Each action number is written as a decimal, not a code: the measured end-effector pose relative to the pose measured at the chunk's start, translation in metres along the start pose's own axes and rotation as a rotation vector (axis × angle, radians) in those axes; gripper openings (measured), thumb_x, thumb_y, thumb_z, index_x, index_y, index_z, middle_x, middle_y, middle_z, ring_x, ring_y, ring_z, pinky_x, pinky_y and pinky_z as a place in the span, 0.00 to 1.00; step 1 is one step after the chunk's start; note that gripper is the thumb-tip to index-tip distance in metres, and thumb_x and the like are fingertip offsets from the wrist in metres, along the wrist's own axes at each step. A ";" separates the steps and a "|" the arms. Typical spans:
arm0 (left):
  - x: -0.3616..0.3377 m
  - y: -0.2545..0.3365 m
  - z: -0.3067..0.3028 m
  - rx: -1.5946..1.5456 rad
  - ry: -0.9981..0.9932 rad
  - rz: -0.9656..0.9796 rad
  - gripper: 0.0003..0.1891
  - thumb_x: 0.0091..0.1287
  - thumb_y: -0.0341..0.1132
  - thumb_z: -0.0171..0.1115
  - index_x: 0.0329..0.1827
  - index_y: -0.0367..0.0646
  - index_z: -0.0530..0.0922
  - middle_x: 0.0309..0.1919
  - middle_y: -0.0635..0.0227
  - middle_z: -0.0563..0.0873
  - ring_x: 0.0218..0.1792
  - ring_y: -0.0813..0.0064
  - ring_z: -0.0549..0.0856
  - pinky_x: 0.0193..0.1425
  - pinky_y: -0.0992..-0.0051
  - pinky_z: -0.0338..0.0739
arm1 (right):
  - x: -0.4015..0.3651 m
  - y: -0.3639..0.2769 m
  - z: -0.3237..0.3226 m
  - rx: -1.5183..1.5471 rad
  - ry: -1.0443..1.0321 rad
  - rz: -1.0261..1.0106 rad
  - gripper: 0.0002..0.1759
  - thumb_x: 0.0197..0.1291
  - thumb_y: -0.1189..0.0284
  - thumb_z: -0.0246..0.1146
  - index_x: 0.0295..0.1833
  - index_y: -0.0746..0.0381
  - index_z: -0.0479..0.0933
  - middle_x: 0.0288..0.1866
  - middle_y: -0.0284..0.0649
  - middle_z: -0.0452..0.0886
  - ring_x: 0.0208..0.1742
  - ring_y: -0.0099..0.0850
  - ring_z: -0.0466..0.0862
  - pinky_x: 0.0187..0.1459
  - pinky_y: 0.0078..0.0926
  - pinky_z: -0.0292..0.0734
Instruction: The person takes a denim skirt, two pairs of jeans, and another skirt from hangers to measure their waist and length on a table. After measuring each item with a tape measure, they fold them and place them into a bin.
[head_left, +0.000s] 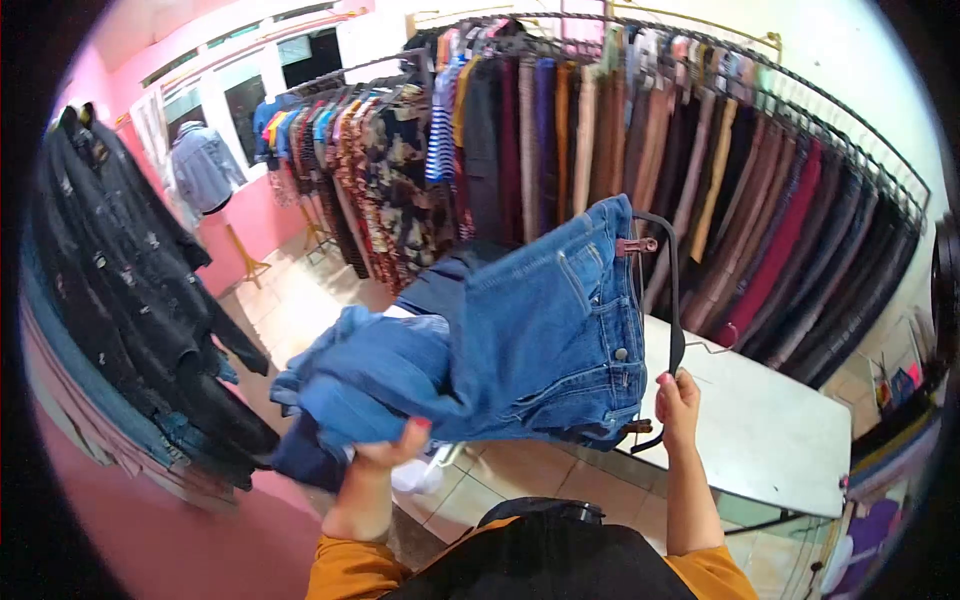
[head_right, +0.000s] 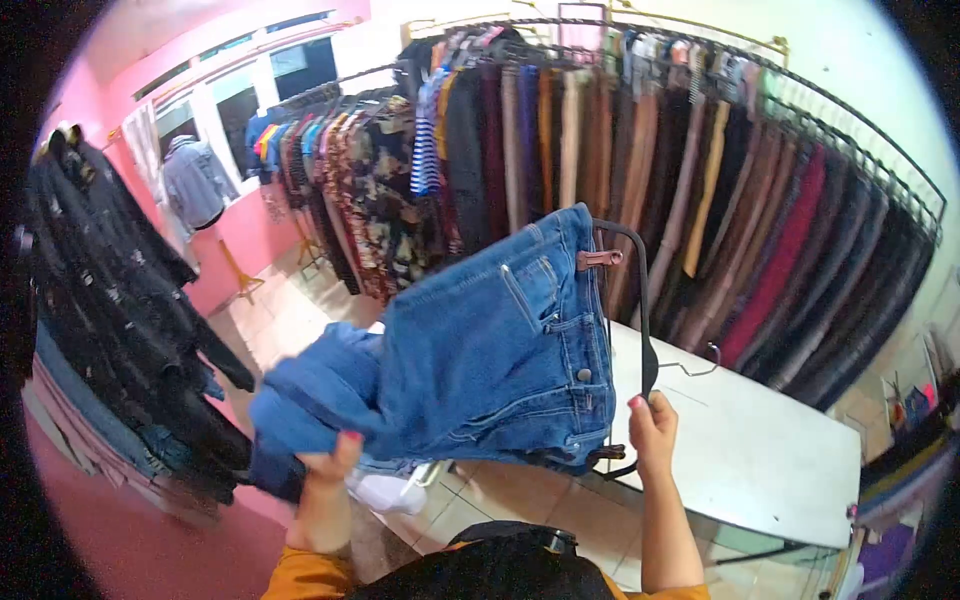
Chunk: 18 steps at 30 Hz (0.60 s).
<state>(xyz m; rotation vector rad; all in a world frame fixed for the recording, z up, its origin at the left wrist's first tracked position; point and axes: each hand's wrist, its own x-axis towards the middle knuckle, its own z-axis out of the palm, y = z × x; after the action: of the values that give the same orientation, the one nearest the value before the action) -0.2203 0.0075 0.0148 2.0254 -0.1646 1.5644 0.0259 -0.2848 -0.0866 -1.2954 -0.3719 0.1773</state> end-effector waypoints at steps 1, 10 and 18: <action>-0.002 0.005 0.008 -0.019 -0.252 0.111 0.23 0.54 0.41 0.67 0.50 0.39 0.76 0.49 0.58 0.78 0.53 0.59 0.76 0.62 0.58 0.65 | -0.009 -0.006 -0.026 -0.019 0.043 -0.009 0.10 0.66 0.67 0.56 0.33 0.59 0.71 0.15 0.24 0.64 0.13 0.12 0.58 0.13 0.12 0.49; -0.142 0.101 0.168 -0.268 -0.901 -0.271 0.25 0.58 0.55 0.61 0.48 0.43 0.80 0.50 0.54 0.80 0.54 0.54 0.76 0.60 0.59 0.67 | -0.130 -0.068 -0.233 -0.591 0.579 -0.272 0.09 0.60 0.74 0.62 0.30 0.62 0.69 0.19 0.23 0.63 0.20 0.12 0.59 0.21 0.15 0.50; -0.284 0.137 0.272 -0.521 -1.654 -1.126 0.20 0.62 0.46 0.61 0.49 0.39 0.78 0.42 0.62 0.81 0.47 0.75 0.79 0.50 0.74 0.73 | -0.221 -0.140 -0.292 -0.880 0.696 -0.205 0.07 0.55 0.77 0.64 0.30 0.67 0.73 0.15 0.28 0.70 0.19 0.14 0.66 0.20 0.16 0.58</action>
<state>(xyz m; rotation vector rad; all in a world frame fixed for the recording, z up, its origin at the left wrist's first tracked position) -0.1352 -0.3113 -0.2390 1.7973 0.0018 -0.8739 -0.0838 -0.6598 -0.0547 -2.0548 0.0468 -0.6751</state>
